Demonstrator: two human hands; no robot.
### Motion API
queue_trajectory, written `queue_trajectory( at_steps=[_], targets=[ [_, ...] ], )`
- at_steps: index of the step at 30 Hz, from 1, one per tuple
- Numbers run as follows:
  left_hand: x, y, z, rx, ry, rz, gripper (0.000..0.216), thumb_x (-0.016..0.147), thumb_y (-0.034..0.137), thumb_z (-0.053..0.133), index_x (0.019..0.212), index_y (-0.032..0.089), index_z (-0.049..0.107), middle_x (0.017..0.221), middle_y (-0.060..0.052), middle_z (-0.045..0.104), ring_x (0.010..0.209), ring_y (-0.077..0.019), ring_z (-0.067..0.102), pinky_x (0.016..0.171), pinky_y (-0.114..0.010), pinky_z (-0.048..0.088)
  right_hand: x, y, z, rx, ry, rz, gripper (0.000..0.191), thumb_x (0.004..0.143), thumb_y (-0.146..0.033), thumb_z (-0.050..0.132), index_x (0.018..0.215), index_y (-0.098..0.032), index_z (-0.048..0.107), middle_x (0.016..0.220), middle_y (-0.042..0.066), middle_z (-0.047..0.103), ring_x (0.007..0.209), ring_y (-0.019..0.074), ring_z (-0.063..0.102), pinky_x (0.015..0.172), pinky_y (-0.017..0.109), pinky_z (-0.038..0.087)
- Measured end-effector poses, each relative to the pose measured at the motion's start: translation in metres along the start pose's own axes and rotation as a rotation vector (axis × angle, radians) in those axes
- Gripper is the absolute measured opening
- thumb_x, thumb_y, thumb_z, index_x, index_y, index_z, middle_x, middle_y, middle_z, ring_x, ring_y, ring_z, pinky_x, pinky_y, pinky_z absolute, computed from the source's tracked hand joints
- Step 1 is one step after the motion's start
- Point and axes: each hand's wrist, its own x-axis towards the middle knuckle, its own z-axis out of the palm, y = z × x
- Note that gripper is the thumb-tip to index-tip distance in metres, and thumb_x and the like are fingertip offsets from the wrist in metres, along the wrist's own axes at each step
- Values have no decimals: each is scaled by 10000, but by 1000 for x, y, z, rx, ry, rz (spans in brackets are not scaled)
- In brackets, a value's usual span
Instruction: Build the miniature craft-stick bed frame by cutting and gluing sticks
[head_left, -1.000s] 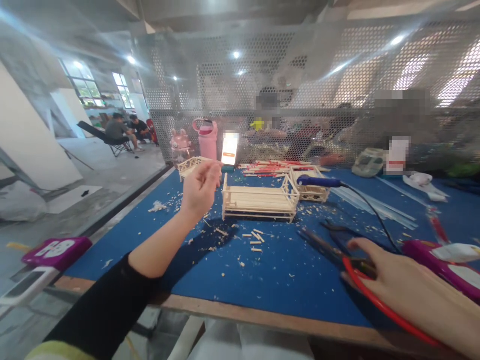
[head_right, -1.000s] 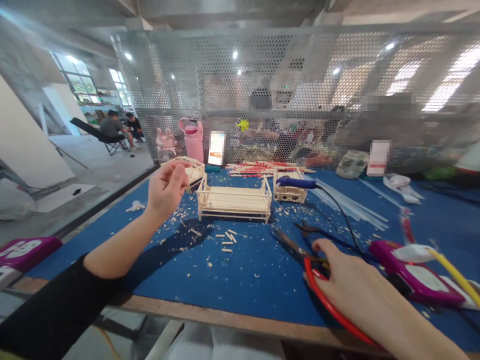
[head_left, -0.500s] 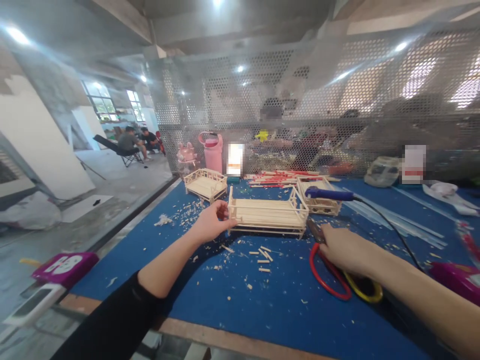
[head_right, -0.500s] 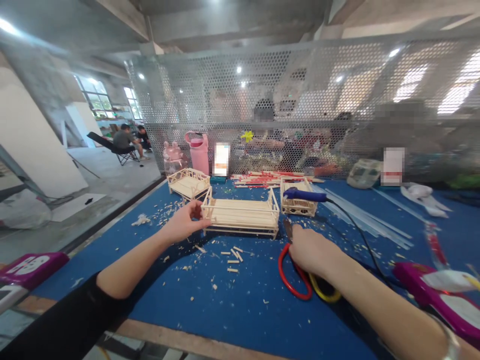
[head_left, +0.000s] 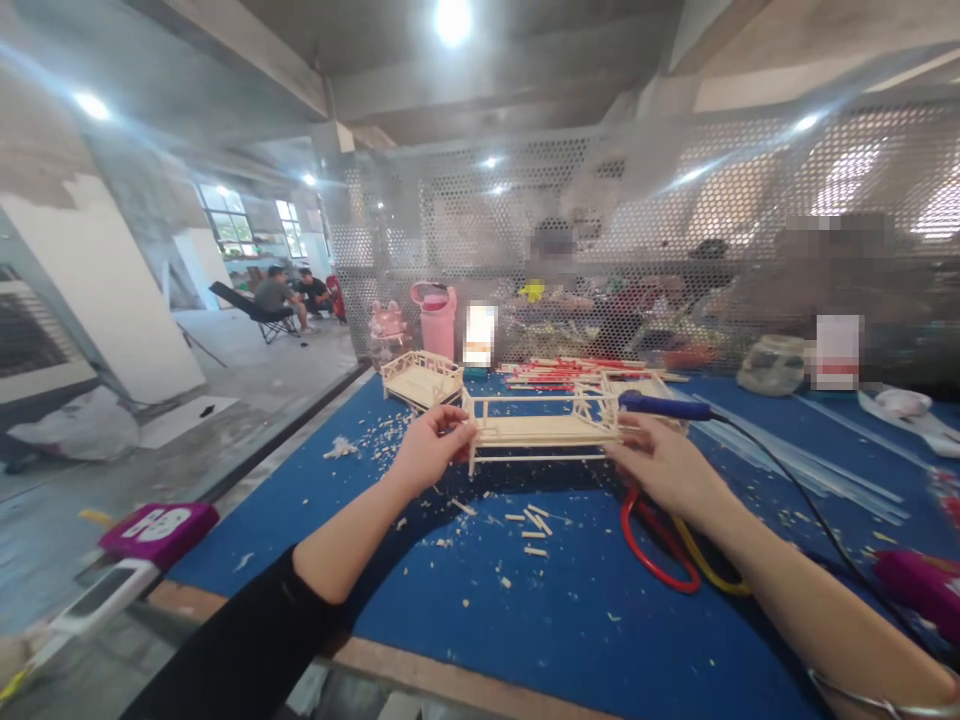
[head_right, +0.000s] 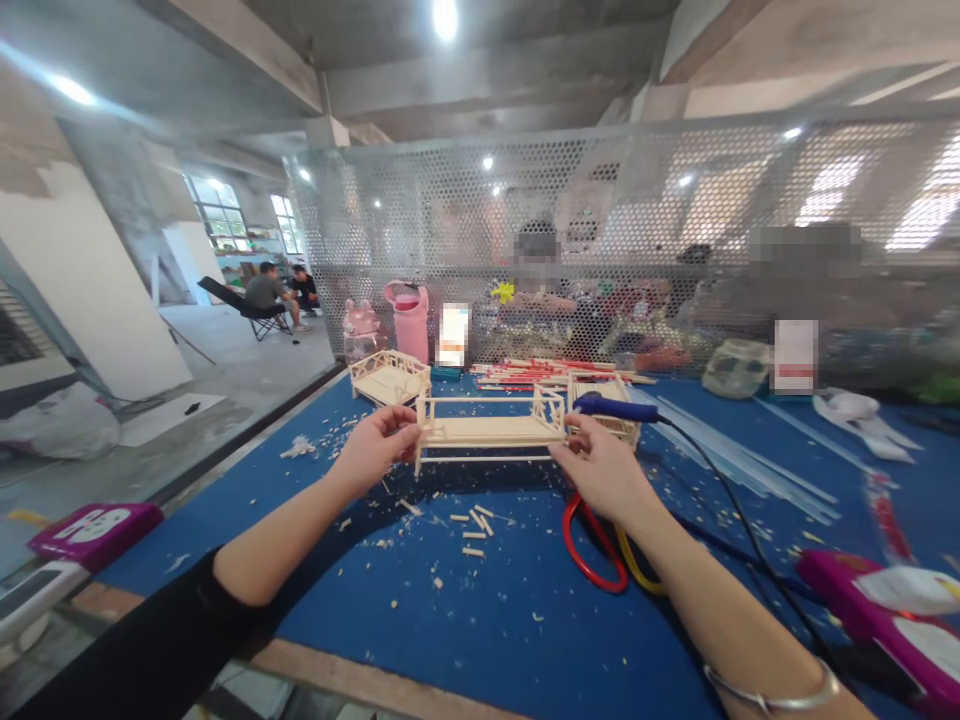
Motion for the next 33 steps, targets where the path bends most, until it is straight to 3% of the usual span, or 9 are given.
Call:
queue_trajectory(
  at_steps=[5,10,13,17,23,27,33],
  targets=[
    [-3,2,-1,-107,38,2,413,579,465,705,785,160,516,629,51,543,473,-57,498,465,-197,438,-2,6,4,180,56,7,429,618,-429,608,946,-163,535,660,5,596,495,137,532,454,264,418],
    [-2,1,-4,-45,133,125,415,513,355,767,806,157,550,692,47,559,535,-61,526,527,-202,445,-7,-3,5,292,127,-58,436,590,-497,661,858,-175,540,596,-22,545,477,116,490,427,243,398],
    [-1,1,-4,-38,128,113,367,537,361,749,776,151,565,676,37,581,549,-76,544,565,-225,460,-9,-5,7,287,162,-74,435,598,-502,666,864,-179,550,595,-28,539,468,111,482,422,240,398],
    [-1,4,-3,-96,115,66,354,544,367,739,764,147,572,645,32,582,551,-80,538,583,-238,479,-9,-5,9,370,148,7,457,568,-507,682,862,-188,536,615,-27,551,464,120,517,447,259,450],
    [-6,9,-4,-119,98,82,429,563,308,731,919,167,539,720,25,556,562,-78,534,539,-221,469,-14,-6,11,483,159,113,485,555,-529,696,873,-197,542,665,-15,565,479,137,566,462,274,510],
    [-6,7,-8,-119,50,99,463,561,226,727,970,168,519,780,10,550,564,-54,505,542,-204,460,-19,-8,11,407,224,127,496,583,-557,666,899,-189,563,655,-10,561,480,136,568,482,267,519],
    [-4,1,-9,-43,36,144,420,606,217,702,981,174,519,843,-17,556,616,-76,540,536,-203,465,-22,-7,8,59,296,3,399,681,-533,563,881,-189,575,662,17,585,547,146,564,523,248,477]
  ],
)
